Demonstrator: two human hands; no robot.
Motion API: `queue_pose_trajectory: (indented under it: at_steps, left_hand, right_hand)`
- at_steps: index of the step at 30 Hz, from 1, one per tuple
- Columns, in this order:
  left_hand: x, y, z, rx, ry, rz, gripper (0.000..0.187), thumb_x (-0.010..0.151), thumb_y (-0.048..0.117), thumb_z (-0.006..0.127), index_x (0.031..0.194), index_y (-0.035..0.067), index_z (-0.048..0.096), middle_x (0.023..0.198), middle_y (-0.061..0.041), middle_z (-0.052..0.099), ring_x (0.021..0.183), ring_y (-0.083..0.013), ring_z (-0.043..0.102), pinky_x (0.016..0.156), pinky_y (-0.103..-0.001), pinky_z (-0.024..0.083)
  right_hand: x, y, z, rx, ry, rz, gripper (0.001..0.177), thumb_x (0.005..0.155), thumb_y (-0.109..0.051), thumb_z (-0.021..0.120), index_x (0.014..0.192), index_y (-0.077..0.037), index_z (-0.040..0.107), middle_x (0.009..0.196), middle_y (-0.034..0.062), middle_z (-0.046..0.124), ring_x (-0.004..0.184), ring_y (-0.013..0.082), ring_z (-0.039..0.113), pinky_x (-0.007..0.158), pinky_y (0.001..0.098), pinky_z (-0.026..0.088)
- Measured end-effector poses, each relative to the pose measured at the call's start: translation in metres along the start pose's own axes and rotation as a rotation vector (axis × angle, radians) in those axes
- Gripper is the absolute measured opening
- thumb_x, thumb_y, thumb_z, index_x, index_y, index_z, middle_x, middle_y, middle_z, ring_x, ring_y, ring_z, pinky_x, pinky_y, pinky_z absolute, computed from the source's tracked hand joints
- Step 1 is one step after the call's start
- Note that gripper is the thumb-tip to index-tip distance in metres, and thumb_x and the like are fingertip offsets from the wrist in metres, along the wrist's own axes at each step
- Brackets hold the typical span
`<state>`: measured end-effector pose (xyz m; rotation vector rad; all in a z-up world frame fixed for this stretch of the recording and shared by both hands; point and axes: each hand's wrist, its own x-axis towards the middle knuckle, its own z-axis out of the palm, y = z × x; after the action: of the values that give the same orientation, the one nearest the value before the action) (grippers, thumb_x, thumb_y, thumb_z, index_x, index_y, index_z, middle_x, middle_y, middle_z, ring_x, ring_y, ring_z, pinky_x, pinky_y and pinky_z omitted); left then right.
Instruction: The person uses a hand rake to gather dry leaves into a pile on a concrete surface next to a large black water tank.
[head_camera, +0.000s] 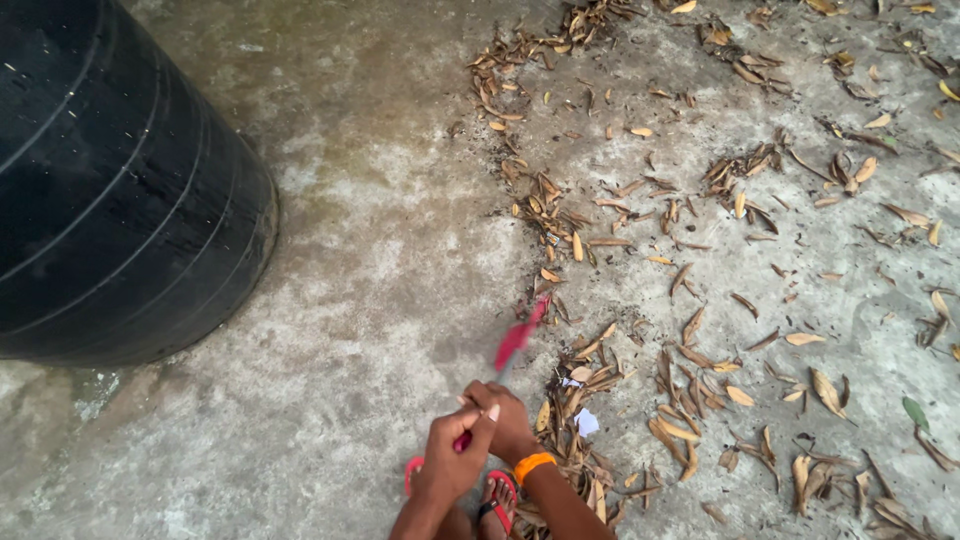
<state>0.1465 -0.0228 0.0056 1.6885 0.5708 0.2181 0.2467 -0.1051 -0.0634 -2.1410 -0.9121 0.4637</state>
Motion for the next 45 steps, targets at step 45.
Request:
queue_pose_trajectory:
  at_steps: [45]
  left_hand:
    - [0.114, 0.118, -0.072, 0.037, 0.026, 0.303, 0.03, 0.093, 0.011, 0.067, 0.069, -0.002, 0.056, 0.059, -0.001, 0.048, 0.055, -0.0041, 0.041, 0.046, -0.03, 0.035]
  right_hand:
    - [0.125, -0.08, -0.045, -0.008, 0.065, 0.08, 0.042, 0.072, -0.038, 0.078, 0.099, -0.009, 0.062, 0.088, 0.0161, 0.072, 0.086, 0.0389, 0.069, 0.072, 0.0498, 0.053]
